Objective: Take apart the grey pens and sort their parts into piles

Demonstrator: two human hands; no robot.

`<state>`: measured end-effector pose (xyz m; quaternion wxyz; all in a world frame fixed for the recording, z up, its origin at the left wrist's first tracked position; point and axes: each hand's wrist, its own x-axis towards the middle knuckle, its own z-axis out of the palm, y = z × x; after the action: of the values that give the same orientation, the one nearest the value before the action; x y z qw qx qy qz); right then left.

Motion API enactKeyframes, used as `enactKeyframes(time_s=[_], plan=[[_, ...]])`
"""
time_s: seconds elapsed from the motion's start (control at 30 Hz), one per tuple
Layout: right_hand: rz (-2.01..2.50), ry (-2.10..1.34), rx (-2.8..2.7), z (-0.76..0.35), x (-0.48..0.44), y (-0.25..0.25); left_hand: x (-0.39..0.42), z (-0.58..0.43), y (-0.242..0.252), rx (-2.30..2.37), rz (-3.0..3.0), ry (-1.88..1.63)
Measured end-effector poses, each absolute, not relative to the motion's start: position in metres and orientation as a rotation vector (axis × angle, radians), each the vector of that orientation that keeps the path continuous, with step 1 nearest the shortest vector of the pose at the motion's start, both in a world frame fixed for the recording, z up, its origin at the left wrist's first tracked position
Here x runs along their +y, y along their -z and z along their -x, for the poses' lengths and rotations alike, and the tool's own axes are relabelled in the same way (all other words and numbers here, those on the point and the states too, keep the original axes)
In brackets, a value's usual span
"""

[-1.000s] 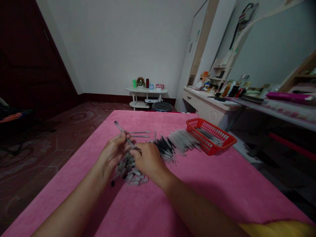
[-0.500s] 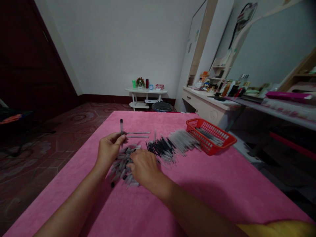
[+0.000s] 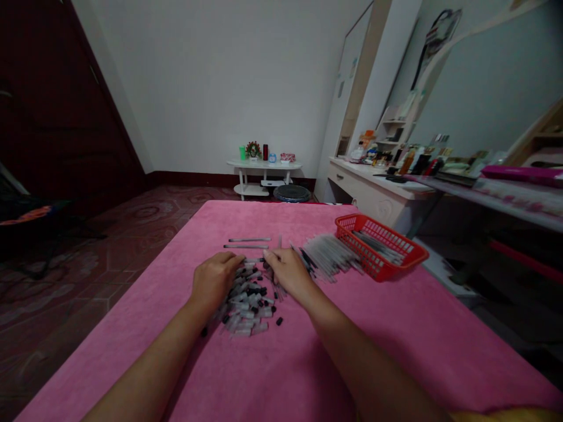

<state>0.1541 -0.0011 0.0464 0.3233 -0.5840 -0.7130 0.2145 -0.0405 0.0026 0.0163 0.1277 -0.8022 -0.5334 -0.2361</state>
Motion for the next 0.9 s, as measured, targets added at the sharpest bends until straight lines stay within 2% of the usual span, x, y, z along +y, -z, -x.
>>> enactKeyframes(time_s=[0.23, 0.9], plan=[[1.536, -0.371, -1.872, -0.1520, -0.0055, -0.0463, 0.0026, 0.0404, -0.0160, -1.499, 2.381, 0.682], [1.532, -0.400, -1.911, -0.1587, -0.0030, -0.0470, 0.0022, 0.0418, -0.0159, -1.453, 2.339, 0.660]])
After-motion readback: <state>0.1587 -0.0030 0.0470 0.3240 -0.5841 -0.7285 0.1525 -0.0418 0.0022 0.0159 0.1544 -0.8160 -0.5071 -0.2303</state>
